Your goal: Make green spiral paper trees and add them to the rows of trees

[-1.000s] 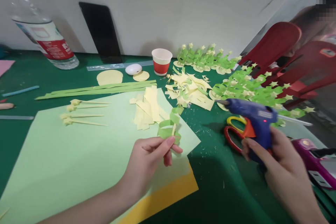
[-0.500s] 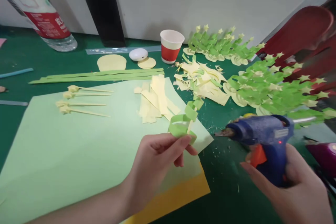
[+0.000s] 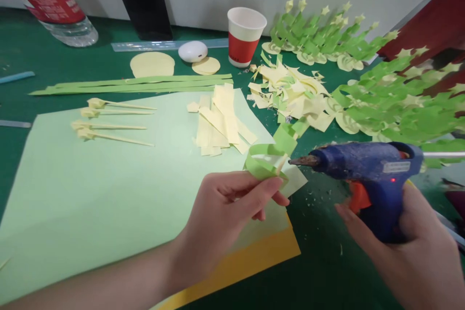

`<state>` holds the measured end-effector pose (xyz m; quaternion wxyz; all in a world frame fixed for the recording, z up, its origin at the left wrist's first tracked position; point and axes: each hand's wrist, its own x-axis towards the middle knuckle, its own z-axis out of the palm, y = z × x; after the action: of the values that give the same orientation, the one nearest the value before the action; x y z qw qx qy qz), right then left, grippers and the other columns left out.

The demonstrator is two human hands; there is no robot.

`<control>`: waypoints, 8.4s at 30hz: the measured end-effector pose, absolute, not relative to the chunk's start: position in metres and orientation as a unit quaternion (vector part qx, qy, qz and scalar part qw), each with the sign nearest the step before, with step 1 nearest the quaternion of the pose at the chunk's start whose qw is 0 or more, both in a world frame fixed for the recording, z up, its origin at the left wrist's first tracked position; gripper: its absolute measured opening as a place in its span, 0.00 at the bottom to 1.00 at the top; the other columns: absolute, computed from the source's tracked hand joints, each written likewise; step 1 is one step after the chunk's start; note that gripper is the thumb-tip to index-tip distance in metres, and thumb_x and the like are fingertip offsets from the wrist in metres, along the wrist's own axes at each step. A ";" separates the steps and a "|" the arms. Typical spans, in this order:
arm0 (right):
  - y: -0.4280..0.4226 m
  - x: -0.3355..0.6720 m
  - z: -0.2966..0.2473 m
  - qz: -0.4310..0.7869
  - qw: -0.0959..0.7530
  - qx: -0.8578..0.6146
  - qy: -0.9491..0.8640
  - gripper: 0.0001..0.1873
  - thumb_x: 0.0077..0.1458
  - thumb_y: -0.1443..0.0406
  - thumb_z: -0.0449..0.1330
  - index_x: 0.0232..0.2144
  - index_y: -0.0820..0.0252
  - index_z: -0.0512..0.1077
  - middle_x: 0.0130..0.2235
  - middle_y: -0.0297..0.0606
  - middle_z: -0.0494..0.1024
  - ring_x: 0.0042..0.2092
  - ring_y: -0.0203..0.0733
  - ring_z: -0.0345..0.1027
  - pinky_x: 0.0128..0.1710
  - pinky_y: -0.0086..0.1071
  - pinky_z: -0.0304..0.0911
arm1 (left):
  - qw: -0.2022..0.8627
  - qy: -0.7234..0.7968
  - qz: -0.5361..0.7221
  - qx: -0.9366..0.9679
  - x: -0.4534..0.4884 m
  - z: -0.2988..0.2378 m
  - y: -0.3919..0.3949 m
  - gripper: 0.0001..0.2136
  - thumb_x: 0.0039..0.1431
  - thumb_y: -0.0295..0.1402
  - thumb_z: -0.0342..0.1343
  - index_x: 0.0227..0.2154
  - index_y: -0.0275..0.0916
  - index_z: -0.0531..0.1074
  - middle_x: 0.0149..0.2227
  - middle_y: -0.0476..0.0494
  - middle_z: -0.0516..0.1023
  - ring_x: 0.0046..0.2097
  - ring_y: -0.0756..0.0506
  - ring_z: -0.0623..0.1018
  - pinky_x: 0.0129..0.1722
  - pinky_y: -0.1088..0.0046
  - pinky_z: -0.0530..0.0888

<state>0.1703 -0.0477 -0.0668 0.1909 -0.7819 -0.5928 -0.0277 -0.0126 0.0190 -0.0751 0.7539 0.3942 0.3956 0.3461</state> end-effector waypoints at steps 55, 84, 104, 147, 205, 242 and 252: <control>-0.047 0.163 -0.067 -0.067 0.163 -0.817 -0.549 0.18 0.42 0.54 0.54 0.21 0.53 0.47 0.14 0.25 0.54 0.15 0.37 0.52 0.15 0.29 0.45 | 0.719 0.406 0.363 0.431 -0.014 -0.076 0.019 0.11 0.51 0.30 0.54 0.16 0.41 0.76 0.18 0.54 0.74 0.18 0.56 0.64 0.20 0.84 0.68; -0.036 0.182 -0.009 0.092 0.360 -0.607 -0.702 0.09 0.54 0.61 0.51 0.28 0.56 0.70 0.30 0.37 0.70 0.30 0.38 0.66 0.25 0.29 0.61 | 0.628 0.440 0.435 0.472 -0.011 -0.037 0.013 0.14 0.52 0.37 0.55 0.15 0.39 0.74 0.15 0.51 0.70 0.22 0.53 0.67 0.33 0.74 0.66; -0.012 0.132 0.034 0.263 0.457 -0.478 -0.702 0.05 0.46 0.69 0.57 0.21 0.59 0.71 0.24 0.33 0.68 0.28 0.33 0.63 0.23 0.25 0.58 | 0.690 0.292 0.495 0.441 -0.006 -0.013 0.000 0.08 0.48 0.36 0.61 0.18 0.42 0.77 0.18 0.55 0.76 0.18 0.58 0.67 0.24 0.85 0.68; -0.010 0.145 0.030 0.261 0.443 -0.521 -0.681 0.09 0.49 0.63 0.57 0.19 0.55 0.68 0.23 0.32 0.66 0.26 0.33 0.59 0.22 0.25 0.57 | 0.701 0.323 0.473 0.426 0.000 -0.011 0.000 0.11 0.44 0.41 0.61 0.17 0.39 0.75 0.12 0.53 0.69 0.15 0.54 0.65 0.22 0.76 0.69; -0.012 0.125 0.024 0.379 0.456 -0.601 -0.537 0.13 0.34 0.57 0.57 0.25 0.53 0.60 0.27 0.33 0.63 0.30 0.40 0.55 0.28 0.36 0.57 | 0.608 0.293 0.474 0.565 -0.006 -0.008 -0.002 0.12 0.51 0.29 0.57 0.14 0.39 0.74 0.15 0.54 0.69 0.19 0.55 0.69 0.23 0.86 0.70; -0.005 0.140 0.016 0.322 0.583 -0.482 -0.569 0.03 0.50 0.64 0.57 0.26 0.52 0.65 0.28 0.30 0.58 0.31 0.35 0.52 0.29 0.29 0.51 | 0.621 0.340 0.427 0.562 -0.002 -0.011 0.008 0.09 0.49 0.33 0.56 0.17 0.38 0.74 0.17 0.48 0.72 0.19 0.52 0.68 0.22 0.77 0.69; -0.008 0.131 0.020 0.293 0.538 -0.510 -0.604 0.04 0.47 0.68 0.54 0.23 0.56 0.63 0.26 0.31 0.60 0.27 0.35 0.53 0.25 0.30 0.50 | 0.528 0.373 0.410 0.643 -0.004 -0.016 0.015 0.18 0.52 0.37 0.51 0.10 0.38 0.71 0.12 0.49 0.70 0.18 0.51 0.69 0.24 0.75 0.68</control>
<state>0.1311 -0.0076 0.0203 0.5381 -0.5101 -0.6038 0.2929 -0.0043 0.0152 -0.0158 0.5277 0.6434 0.3733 0.4102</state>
